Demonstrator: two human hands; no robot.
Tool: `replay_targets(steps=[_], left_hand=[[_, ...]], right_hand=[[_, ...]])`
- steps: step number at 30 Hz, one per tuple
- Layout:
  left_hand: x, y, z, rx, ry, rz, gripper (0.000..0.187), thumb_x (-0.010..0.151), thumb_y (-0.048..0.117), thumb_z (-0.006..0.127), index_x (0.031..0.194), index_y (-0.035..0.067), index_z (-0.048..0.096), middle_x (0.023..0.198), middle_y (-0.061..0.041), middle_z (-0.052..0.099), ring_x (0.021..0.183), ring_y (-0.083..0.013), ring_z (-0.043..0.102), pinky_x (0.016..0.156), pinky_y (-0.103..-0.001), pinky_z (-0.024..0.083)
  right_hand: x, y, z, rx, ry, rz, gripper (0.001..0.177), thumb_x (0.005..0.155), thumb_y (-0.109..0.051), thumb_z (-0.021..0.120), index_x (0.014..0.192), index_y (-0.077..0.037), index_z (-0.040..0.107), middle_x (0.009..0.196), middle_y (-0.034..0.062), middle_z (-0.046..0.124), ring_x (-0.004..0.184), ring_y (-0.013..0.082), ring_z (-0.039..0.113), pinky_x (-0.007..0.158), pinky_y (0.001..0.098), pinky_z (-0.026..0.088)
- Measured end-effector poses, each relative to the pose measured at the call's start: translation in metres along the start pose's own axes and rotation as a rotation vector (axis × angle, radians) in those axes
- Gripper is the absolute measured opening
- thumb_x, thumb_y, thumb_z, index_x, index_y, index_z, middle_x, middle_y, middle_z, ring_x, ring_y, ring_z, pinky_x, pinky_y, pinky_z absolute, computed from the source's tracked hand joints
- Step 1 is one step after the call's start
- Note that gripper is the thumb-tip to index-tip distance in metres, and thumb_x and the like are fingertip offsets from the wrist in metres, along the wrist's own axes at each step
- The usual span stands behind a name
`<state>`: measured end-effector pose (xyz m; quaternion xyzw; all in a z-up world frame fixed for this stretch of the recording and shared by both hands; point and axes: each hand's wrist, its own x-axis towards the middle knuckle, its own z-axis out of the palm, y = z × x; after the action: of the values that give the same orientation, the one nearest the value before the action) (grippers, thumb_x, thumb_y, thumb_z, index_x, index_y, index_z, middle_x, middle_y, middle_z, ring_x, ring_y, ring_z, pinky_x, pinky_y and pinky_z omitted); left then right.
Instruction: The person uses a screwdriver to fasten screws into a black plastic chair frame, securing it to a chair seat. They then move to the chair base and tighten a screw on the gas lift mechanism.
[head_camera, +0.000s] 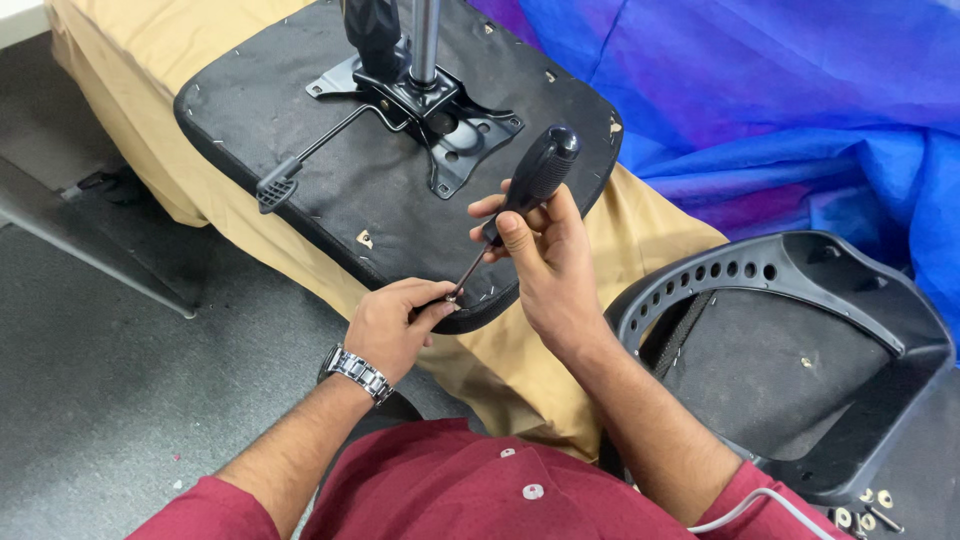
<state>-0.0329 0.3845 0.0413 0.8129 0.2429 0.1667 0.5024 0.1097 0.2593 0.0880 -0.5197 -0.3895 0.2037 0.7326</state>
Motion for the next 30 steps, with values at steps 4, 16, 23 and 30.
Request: replay_targets(steps=[4, 16, 23, 30], left_hand=[[-0.0019, 0.001, 0.0001, 0.041, 0.012, 0.008, 0.024, 0.089, 0.017, 0.072, 0.113, 0.011, 0.077, 0.098, 0.0, 0.08, 0.056, -0.0102, 0.067, 0.054, -0.026, 0.056], [-0.0041, 0.0021, 0.0025, 0.075, 0.03, 0.029, 0.025, 0.089, 0.018, 0.074, 0.112, 0.011, 0.077, 0.098, -0.001, 0.079, 0.053, -0.0123, 0.066, 0.055, -0.027, 0.055], [-0.0042, 0.0018, 0.002, 0.042, 0.032, 0.049, 0.025, 0.089, 0.016, 0.072, 0.113, 0.011, 0.076, 0.1, 0.0, 0.08, 0.054, -0.0115, 0.067, 0.054, -0.026, 0.055], [-0.0022, 0.0043, 0.0043, 0.038, 0.043, -0.035, 0.029, 0.083, 0.018, 0.079, 0.111, 0.01, 0.076, 0.095, -0.004, 0.08, 0.056, -0.0102, 0.068, 0.056, -0.026, 0.057]], right_hand=[[-0.0005, -0.0003, 0.0006, -0.011, 0.002, -0.007, 0.026, 0.109, -0.013, 0.055, 0.132, -0.003, 0.047, 0.117, 0.0128, 0.07, 0.099, 0.0165, 0.07, 0.081, 0.0299, 0.058], [-0.0027, 0.0025, -0.0011, -0.023, -0.003, -0.006, 0.026, 0.109, -0.013, 0.055, 0.132, -0.003, 0.047, 0.117, 0.0119, 0.07, 0.1, 0.0166, 0.07, 0.081, 0.0295, 0.058], [-0.0033, 0.0037, -0.0002, -0.033, -0.012, 0.0, 0.026, 0.108, -0.013, 0.055, 0.131, -0.004, 0.047, 0.116, 0.0112, 0.07, 0.1, 0.0163, 0.07, 0.082, 0.0294, 0.058], [-0.0029, 0.0009, 0.0033, -0.083, -0.049, -0.023, 0.029, 0.104, -0.006, 0.066, 0.127, -0.003, 0.048, 0.112, 0.0107, 0.069, 0.1, 0.016, 0.069, 0.084, 0.0293, 0.057]])
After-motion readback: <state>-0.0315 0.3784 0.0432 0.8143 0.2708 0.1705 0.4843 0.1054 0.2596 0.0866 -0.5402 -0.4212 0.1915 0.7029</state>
